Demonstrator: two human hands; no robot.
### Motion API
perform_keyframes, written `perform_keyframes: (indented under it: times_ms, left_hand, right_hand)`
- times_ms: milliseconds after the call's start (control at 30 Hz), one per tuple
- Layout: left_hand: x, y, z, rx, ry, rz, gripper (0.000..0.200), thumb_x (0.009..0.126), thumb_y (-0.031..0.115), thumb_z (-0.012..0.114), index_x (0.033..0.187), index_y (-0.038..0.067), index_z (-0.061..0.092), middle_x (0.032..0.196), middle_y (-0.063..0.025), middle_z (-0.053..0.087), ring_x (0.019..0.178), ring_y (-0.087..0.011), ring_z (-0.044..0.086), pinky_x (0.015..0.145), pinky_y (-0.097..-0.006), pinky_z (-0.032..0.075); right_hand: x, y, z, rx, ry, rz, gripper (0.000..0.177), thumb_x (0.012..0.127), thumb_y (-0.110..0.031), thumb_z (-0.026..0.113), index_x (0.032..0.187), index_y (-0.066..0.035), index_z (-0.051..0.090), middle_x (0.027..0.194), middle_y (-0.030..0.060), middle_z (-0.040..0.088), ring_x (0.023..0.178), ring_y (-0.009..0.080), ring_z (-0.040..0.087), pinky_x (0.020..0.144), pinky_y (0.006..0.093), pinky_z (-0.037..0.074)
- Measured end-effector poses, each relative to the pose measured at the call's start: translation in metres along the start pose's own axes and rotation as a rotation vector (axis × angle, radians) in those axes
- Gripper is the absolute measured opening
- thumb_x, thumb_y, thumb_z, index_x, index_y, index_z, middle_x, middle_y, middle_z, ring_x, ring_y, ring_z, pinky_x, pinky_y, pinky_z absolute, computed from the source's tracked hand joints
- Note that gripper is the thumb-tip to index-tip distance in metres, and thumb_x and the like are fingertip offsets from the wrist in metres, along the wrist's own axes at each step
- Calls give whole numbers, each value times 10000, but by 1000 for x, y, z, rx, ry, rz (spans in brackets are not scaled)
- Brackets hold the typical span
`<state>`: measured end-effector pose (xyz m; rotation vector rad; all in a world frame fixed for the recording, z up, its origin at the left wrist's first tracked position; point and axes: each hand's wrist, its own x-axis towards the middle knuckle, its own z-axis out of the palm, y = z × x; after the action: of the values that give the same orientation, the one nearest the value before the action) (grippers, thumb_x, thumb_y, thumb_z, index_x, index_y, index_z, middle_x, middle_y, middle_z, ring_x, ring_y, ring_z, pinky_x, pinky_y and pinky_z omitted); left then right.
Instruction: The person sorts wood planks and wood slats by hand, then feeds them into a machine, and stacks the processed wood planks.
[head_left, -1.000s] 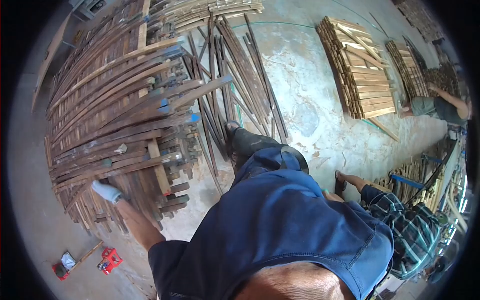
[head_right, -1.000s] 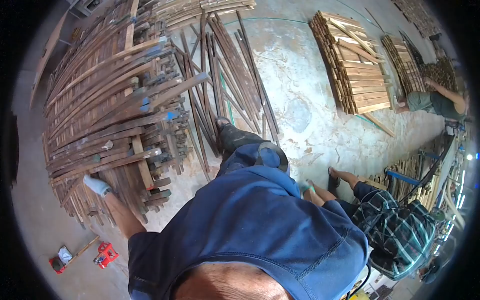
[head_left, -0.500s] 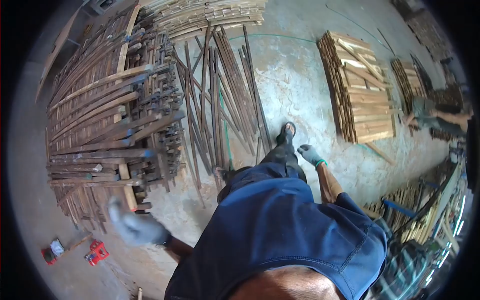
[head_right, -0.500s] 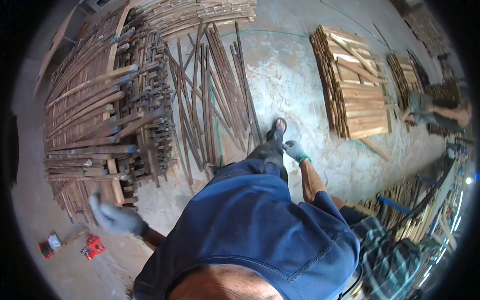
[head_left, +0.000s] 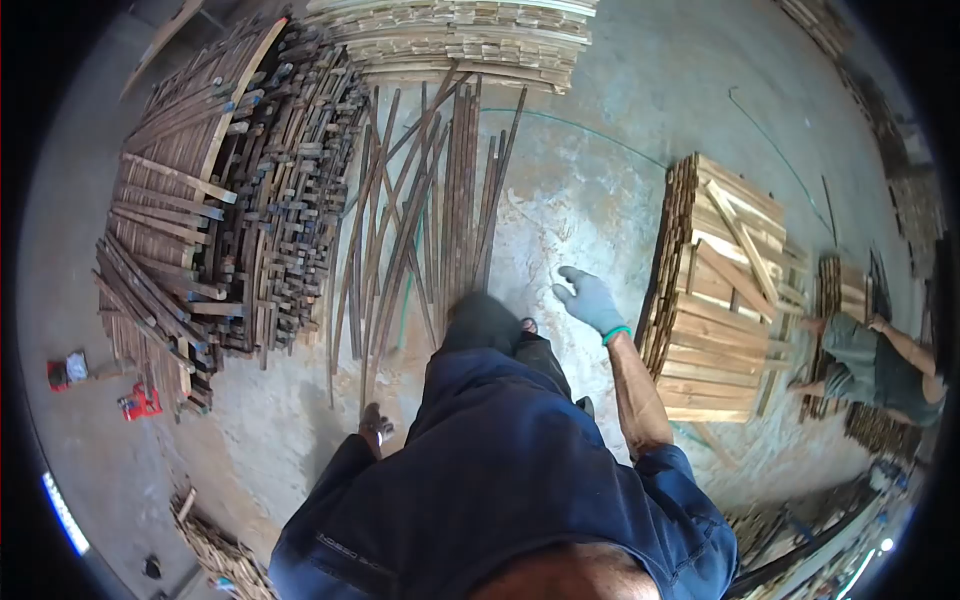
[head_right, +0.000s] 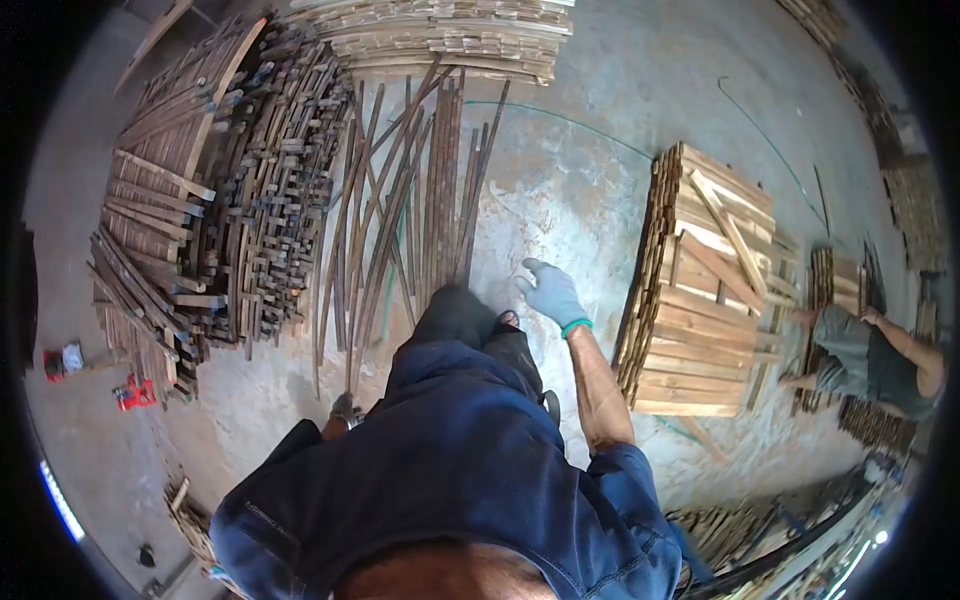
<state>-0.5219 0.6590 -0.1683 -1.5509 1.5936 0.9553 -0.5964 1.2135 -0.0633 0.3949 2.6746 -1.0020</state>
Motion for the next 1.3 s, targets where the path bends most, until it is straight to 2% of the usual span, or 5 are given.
perform_keyframes:
  times_ms: [267,467,667,900,1300]
  left_hand:
    - [-16,-20,165,332,-327,88,383,912,320,577,1125,5,624,980,-96,655,782,-210,605,689,-357,487]
    - [-54,179,353,-3,-395,696,365,910,295,594,1131,5,624,920,-52,647,738,-139,568,647,-301,472]
    - [-236,332,328,-476,-206,1079,387,901,244,623,1225,34,603,955,-40,653,769,-105,568,653,-270,467]
    - [-145,278,415,-1331,-91,195,473,930,313,576,1340,86,511,1024,-101,649,831,-211,635,696,-350,521]
    - [-102,285,564,-1911,-106,-319,575,952,366,487,1446,114,333,1317,-181,512,1109,-326,552,900,-475,487]
  right_hand:
    - [102,31,-22,-176,-217,-276,424,857,-359,607,1196,-104,589,1033,191,666,946,364,641,836,454,498]
    - [174,103,-104,-475,-479,36,485,850,-407,632,1208,-83,597,1077,193,673,1023,357,635,885,430,497]
    - [293,114,-158,-683,-651,-62,526,839,-453,631,1205,-76,605,1060,192,679,1015,350,643,880,423,504]
    - [466,51,-118,-738,-941,-420,443,829,-417,595,1078,-59,673,1037,192,682,1001,357,635,881,414,495]
    - [675,-43,168,-949,-1004,-913,322,829,-381,595,920,-86,685,924,205,672,877,401,634,752,472,502]
